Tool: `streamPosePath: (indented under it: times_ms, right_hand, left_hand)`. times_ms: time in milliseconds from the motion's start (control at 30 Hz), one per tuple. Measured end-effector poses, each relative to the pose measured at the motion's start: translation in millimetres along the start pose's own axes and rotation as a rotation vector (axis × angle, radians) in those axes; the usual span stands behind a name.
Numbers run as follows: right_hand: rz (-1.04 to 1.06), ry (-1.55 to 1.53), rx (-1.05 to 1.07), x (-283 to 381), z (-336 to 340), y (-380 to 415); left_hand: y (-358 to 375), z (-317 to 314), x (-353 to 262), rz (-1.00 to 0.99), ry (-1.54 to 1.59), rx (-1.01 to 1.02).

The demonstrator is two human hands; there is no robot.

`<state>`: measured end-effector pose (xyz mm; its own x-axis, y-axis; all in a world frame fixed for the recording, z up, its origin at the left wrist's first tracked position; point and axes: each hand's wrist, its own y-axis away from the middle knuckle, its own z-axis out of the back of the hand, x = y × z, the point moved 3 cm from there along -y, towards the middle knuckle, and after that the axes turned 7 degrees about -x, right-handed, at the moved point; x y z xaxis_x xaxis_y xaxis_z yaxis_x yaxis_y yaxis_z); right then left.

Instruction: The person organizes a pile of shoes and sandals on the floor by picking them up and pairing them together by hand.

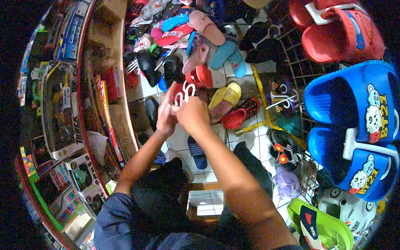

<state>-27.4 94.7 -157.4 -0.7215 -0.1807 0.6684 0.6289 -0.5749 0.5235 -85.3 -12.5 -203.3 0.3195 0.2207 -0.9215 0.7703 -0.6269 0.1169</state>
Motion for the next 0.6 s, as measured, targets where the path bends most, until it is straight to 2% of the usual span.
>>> streamPosePath:
  times_ms: [33,67,133,200,233,300,367,467,533,600]
  right_hand:
    - [0.019,-0.037,-0.047,-0.5,3.4,-1.4]
    - [0.038,-0.073,-0.094,-1.1,7.5,-3.6]
    - [0.051,-0.068,-0.09,-5.3,8.8,-12.2]
    - [0.116,-0.222,0.004,-5.2,3.4,-16.2]
    - [0.138,-0.274,0.037,4.5,6.5,-12.5]
    - [-0.025,-0.534,0.294,19.7,8.6,0.3]
    - [0.013,-0.528,0.343,24.5,8.4,3.6]
    - [0.051,-0.544,0.465,27.9,5.5,8.8]
    - [-0.008,-0.559,0.592,32.5,5.6,15.3]
    - [0.008,-0.587,0.59,31.2,5.1,14.2]
  left_hand:
    - [2.7,-0.7,-21.6,0.006,-0.143,0.031]
    - [-3.3,11.9,-10.2,-0.033,-0.13,-0.056]
    - [-19.8,49.2,-14.0,-0.086,-0.219,-0.07]
    - [-35.9,49.0,-28.8,-0.373,-0.554,-0.215]
    - [-40.2,42.5,-39.9,-0.425,-0.565,-0.147]
    - [-48.2,32.9,-54.5,-0.646,-0.896,-0.147]
    - [-48.4,31.9,-59.8,-0.81,-1.159,-0.207]
    - [-54.7,43.4,-54.8,-0.803,-0.98,-0.295]
    - [-59.0,52.5,-44.7,-0.767,-0.831,-0.258]
    - [-60.4,54.1,-35.2,-0.599,-0.613,-0.07]
